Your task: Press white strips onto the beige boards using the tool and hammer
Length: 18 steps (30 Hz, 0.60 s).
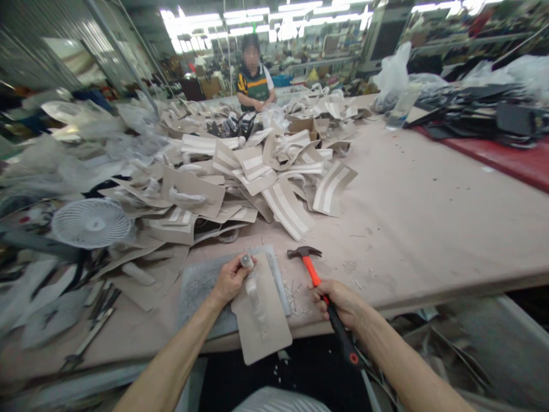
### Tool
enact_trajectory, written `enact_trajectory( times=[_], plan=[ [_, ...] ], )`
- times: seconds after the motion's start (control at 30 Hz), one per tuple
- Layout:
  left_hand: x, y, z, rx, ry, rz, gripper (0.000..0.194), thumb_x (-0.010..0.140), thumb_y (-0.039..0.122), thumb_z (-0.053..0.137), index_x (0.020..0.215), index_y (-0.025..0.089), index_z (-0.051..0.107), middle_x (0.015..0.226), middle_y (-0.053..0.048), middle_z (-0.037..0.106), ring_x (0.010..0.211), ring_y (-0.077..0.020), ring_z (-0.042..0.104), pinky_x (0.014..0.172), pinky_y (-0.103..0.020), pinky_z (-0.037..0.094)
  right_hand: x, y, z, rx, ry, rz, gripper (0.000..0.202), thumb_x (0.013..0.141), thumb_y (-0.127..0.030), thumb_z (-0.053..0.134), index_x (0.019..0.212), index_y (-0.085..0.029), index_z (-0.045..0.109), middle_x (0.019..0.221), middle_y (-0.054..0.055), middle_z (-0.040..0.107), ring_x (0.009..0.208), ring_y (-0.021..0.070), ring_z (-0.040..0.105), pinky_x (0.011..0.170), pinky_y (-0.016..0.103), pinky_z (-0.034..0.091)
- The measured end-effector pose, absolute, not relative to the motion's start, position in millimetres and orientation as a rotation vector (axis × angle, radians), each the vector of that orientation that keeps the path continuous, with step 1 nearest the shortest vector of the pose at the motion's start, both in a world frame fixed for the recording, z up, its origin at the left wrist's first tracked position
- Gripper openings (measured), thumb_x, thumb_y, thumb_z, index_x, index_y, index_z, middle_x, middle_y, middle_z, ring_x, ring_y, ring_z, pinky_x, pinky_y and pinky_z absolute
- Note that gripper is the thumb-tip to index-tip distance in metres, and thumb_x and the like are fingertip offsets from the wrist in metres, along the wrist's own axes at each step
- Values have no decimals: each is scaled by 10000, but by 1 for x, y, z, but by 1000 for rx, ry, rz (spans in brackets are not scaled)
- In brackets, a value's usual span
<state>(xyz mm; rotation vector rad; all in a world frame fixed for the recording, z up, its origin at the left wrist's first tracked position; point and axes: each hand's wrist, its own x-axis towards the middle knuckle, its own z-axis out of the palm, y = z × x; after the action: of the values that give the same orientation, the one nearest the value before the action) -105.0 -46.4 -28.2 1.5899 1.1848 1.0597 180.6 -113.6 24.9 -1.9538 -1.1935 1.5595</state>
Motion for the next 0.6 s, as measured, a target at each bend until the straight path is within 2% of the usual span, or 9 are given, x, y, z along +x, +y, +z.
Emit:
enact_trajectory(
  times=[0.03, 0.1, 0.2, 0.3, 0.43, 0.6],
  plan=[
    [-105, -46, -28, 1604, 1183, 1051, 228, 846, 291, 579, 1000, 167, 691, 935, -46, 719, 849, -182, 638, 787, -273, 481, 173, -112, 35, -1913, -1146, 1632, 55, 790, -266, 468, 785, -228, 427, 632, -51, 400, 466, 102, 327, 448, 245, 332],
    [-105, -46, -27, 1626, 1183, 1038, 224, 848, 282, 566, 993, 165, 690, 890, -35, 701, 807, -172, 618, 757, -264, 472, 158, -112, 56, -1866, -1194, 1533, 175, 867, -392, 398, 780, -240, 394, 619, -57, 387, 443, 97, 315, 430, 239, 307],
    [-105, -47, -26, 1629, 1177, 1046, 217, 853, 278, 562, 992, 165, 685, 868, -27, 683, 782, -164, 601, 742, -259, 463, 138, -113, 77, -1782, -1560, 920, 343, 919, -533, 344, 752, -238, 396, 581, -40, 411, 491, 111, 357, 492, 242, 274],
    [-106, -47, -27, 1628, 1162, 1059, 203, 868, 291, 561, 976, 163, 675, 850, -26, 671, 788, -166, 598, 748, -262, 457, 128, -108, 85, -1709, -1979, 474, 315, 950, -454, 340, 759, -224, 437, 549, -25, 437, 481, 108, 312, 516, 262, 197],
    [-106, -49, -29, 1616, 1164, 1047, 196, 873, 300, 562, 964, 165, 671, 816, -18, 658, 754, -160, 586, 718, -256, 446, 128, -97, 105, -1618, -2353, 317, 243, 962, -340, 395, 779, -209, 485, 516, -33, 457, 433, 92, 266, 495, 271, 123],
    [-103, -45, -26, 1642, 1167, 1047, 204, 859, 294, 549, 959, 172, 679, 837, -20, 669, 767, -162, 592, 727, -254, 455, 122, -100, 143, -1469, -1882, 70, 271, 1009, -373, 357, 804, -218, 441, 538, -54, 454, 435, 85, 383, 479, 230, 248]
  ],
)
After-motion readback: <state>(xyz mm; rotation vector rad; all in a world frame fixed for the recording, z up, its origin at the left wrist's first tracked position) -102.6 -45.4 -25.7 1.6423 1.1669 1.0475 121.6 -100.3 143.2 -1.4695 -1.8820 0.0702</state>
